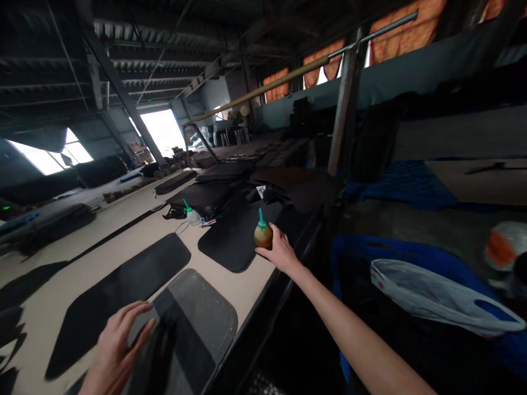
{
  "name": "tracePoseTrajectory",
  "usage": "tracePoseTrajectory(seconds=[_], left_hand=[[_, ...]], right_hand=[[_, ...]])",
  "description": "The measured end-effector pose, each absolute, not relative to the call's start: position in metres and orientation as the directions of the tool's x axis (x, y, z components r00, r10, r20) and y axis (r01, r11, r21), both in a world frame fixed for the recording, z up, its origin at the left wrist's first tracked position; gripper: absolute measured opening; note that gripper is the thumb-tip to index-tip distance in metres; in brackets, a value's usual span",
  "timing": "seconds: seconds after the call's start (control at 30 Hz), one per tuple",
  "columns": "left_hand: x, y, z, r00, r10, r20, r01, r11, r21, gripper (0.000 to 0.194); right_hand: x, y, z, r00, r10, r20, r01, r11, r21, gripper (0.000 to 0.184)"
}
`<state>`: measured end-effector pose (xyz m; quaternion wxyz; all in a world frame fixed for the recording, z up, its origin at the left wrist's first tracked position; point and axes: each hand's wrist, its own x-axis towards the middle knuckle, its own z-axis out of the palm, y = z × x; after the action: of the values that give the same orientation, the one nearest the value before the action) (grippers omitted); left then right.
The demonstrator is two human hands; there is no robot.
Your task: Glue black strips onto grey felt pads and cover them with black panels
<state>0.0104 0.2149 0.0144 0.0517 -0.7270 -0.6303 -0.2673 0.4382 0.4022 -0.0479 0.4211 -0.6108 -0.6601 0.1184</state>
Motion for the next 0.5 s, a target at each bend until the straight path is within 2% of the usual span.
tracePoseTrajectory(seconds=[0.17,0.3,0.4,0.5], left_hand=[[0.079,0.268,0.018,0.124,0.951,0.284,0.884,-0.235,0.403,0.027],[0.126,0.320,0.011,0.180,0.964,0.194,0.854,-0.251,0.456,0.033],[0.155,0.355,0.003,0.162,0.975,0.155,0.899,-0.210,0.383,0.040],[0.174,0.378,-0.006,0.122,0.980,0.158,0.948,-0.163,0.275,0.042]], right_hand=[[0.432,0.423,-0.052,0.102,0.896,0.433,0.661,0.264,-0.702,0.069],[0.454,0.431,-0.056,0.221,0.877,0.426,0.633,0.203,-0.747,0.068],[0.481,0.440,-0.055,0.323,0.850,0.416,0.645,0.124,-0.754,0.072],[0.503,0.451,-0.054,0.323,0.856,0.404,0.681,0.087,-0.727,0.072]])
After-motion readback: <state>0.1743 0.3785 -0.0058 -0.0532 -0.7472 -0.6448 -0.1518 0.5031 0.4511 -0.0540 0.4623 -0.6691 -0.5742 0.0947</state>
